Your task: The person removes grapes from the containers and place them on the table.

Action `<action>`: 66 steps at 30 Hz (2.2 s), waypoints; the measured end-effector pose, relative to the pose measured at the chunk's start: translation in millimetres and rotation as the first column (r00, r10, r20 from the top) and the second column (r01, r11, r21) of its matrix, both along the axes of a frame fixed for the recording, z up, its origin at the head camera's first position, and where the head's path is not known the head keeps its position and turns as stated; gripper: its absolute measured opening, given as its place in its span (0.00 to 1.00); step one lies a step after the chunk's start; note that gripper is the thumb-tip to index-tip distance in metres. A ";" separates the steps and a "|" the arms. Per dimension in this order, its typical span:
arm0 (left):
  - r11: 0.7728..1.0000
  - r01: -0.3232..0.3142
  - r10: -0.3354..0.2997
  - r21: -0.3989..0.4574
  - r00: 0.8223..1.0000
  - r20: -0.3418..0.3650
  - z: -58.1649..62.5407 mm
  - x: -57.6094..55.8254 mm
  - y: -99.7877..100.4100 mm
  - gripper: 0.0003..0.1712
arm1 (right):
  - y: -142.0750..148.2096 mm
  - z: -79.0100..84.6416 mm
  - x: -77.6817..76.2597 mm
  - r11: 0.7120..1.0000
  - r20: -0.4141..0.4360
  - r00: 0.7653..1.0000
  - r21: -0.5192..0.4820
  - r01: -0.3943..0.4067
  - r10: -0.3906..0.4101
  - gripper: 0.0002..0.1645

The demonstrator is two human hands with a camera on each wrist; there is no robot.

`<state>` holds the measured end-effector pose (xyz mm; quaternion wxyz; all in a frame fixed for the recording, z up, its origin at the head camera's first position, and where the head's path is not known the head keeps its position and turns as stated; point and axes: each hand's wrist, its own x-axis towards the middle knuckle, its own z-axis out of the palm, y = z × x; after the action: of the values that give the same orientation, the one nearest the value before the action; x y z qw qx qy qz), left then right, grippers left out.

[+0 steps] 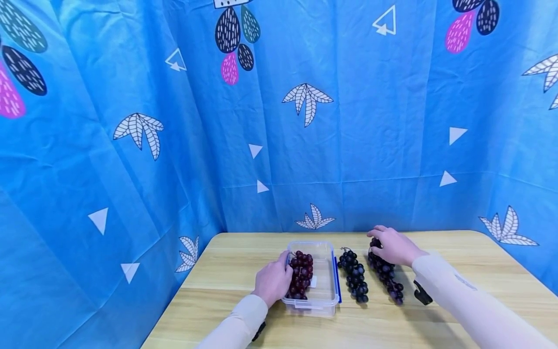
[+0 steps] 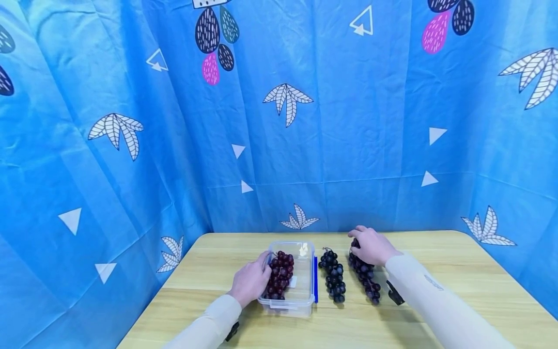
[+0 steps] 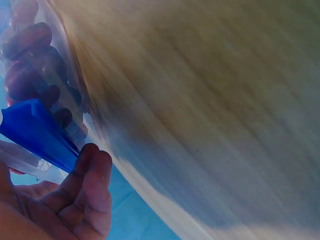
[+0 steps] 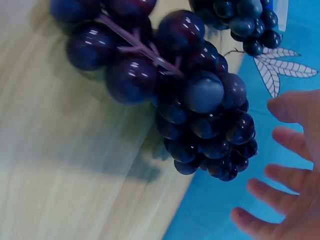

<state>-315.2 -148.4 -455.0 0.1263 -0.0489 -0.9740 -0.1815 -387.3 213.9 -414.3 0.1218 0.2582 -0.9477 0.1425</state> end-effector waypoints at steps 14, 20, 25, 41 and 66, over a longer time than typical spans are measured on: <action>1.000 0.006 -0.006 0.005 1.000 -0.010 1.2 0.4 0.6 0.29 | 6.2 -2.7 29.5 0.978 0.064 0.977 -0.022 0.207 -0.206 0.35; 1.000 0.005 -0.005 0.007 1.000 -0.011 -1.7 -0.1 -0.8 0.29 | 5.4 -8.2 37.1 0.978 0.270 0.944 -0.027 0.206 -0.192 0.53; 1.000 0.001 -0.001 -0.001 1.000 -0.022 -3.6 -0.2 -1.3 0.28 | 3.0 -12.1 40.3 0.982 0.365 0.918 -0.042 0.186 -0.158 0.62; 1.000 0.010 -0.010 0.024 1.000 -0.007 0.6 0.1 -1.1 0.29 | 1.9 -25.2 42.0 0.982 0.334 0.930 -0.059 0.180 -0.150 0.58; 0.999 0.012 -0.012 0.032 1.000 -0.016 -4.4 2.4 -1.4 0.29 | -19.6 -12.1 53.1 0.984 -0.005 0.984 0.019 0.177 -0.177 0.38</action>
<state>-312.8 -149.8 -459.4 0.1336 -0.0540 -0.9696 -0.1976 -334.2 194.3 -426.4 0.1329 0.1742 -0.9681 0.1213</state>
